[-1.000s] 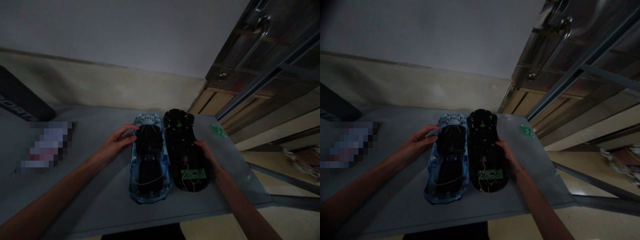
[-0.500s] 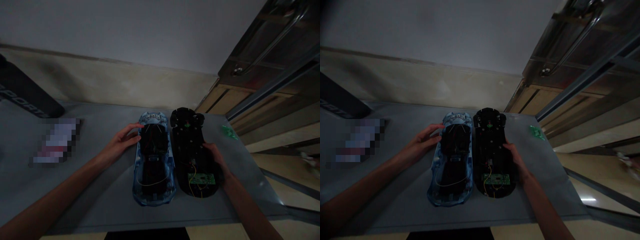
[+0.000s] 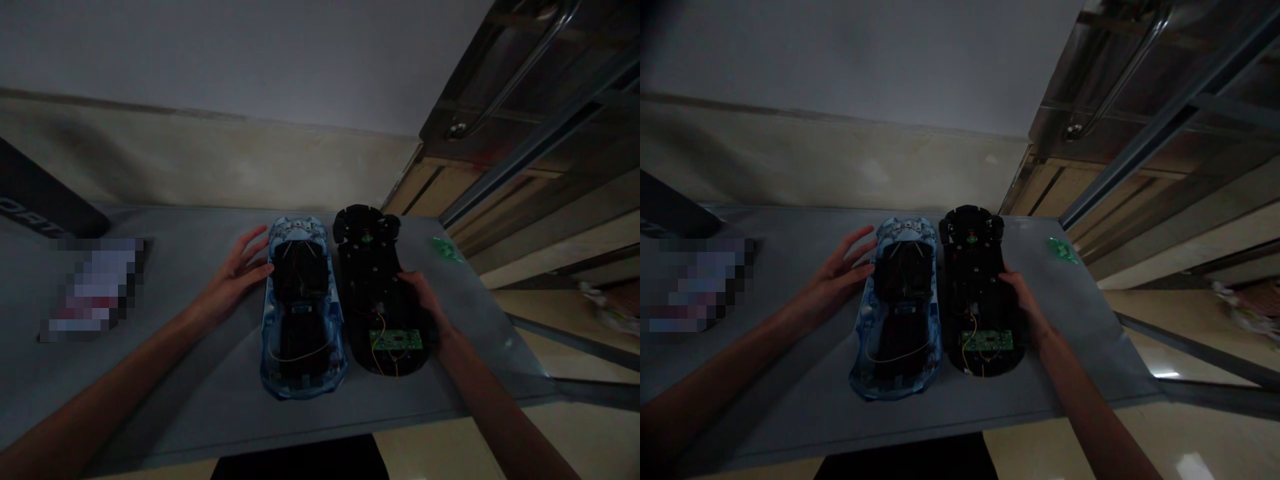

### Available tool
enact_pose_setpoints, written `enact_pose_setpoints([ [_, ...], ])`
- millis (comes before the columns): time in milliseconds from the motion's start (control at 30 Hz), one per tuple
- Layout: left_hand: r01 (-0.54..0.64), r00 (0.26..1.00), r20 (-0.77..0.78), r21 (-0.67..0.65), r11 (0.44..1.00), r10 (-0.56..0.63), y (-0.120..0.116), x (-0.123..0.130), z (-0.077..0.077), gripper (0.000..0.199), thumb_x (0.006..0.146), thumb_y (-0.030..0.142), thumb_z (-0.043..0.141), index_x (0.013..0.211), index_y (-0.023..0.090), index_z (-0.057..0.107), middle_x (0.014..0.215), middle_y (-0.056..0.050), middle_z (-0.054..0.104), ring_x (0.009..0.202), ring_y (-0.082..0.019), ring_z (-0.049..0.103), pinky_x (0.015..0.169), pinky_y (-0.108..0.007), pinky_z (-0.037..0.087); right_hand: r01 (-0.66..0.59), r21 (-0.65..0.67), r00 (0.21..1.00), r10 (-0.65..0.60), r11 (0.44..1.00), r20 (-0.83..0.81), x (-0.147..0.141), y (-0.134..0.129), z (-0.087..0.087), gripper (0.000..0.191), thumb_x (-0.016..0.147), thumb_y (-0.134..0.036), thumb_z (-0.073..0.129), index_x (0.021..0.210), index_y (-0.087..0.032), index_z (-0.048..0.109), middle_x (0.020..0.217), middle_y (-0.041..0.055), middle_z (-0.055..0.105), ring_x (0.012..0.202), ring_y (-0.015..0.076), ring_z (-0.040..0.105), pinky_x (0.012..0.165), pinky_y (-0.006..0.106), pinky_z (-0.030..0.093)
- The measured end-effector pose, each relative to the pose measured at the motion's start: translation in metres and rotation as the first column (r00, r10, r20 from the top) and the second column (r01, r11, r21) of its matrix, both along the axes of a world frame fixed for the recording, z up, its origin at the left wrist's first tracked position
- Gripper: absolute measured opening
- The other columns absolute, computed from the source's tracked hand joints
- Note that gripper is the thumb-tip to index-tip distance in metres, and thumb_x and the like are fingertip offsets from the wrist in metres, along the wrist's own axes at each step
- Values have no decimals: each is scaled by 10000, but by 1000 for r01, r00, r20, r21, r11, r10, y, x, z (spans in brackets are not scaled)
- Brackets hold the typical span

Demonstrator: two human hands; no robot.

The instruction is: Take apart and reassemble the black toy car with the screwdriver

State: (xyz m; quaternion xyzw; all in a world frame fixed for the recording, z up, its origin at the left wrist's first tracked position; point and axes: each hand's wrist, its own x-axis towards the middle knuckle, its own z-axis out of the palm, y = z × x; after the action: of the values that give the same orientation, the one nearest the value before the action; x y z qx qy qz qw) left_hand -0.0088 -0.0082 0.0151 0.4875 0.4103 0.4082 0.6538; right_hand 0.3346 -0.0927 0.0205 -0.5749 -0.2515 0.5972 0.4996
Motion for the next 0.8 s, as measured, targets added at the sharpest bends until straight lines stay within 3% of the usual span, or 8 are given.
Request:
enact_pose_setpoints([
  [233,4,999,-51,56,998,-1,0,0,-1,825,912,450,924,1659,463,573,1795,-70,566,1523,-401,649,1228,-575,572,-10,53,999,13,999,-47,0,2,-1,320,801,-492,858,1091,-366,814,901,1,853,1115,371,832,886,461,710],
  [333,13,998,-56,64,998,-9,0,0,-2,795,921,444,911,1643,470,580,1790,-55,575,1501,-388,665,1220,-575,576,-45,62,998,48,997,-42,1,3,0,297,825,-451,839,1115,-393,818,913,-9,849,1129,364,821,897,460,700],
  [467,1,1000,12,34,999,-1,2,0,-4,783,897,417,940,1605,451,609,1790,-20,578,1501,-392,662,1238,-543,561,-6,106,1000,7,994,-4,3,3,0,302,785,-362,853,1075,-432,808,897,-30,832,1146,344,803,940,450,686],
  [600,9,1000,16,25,1000,-10,2,0,-4,794,892,421,950,1606,443,603,1820,-14,544,1483,-380,672,1239,-533,561,-7,72,999,10,997,-42,0,3,1,176,781,-422,873,927,-391,781,812,-25,814,1065,333,819,928,436,687],
  [800,5,1000,-11,35,999,-4,-1,2,-1,727,917,439,928,1578,461,626,1801,-5,561,1499,-354,664,1256,-540,553,-22,53,998,25,998,-55,-3,3,2,276,763,-504,877,958,-329,791,834,-10,850,975,334,842,926,445,694],
])
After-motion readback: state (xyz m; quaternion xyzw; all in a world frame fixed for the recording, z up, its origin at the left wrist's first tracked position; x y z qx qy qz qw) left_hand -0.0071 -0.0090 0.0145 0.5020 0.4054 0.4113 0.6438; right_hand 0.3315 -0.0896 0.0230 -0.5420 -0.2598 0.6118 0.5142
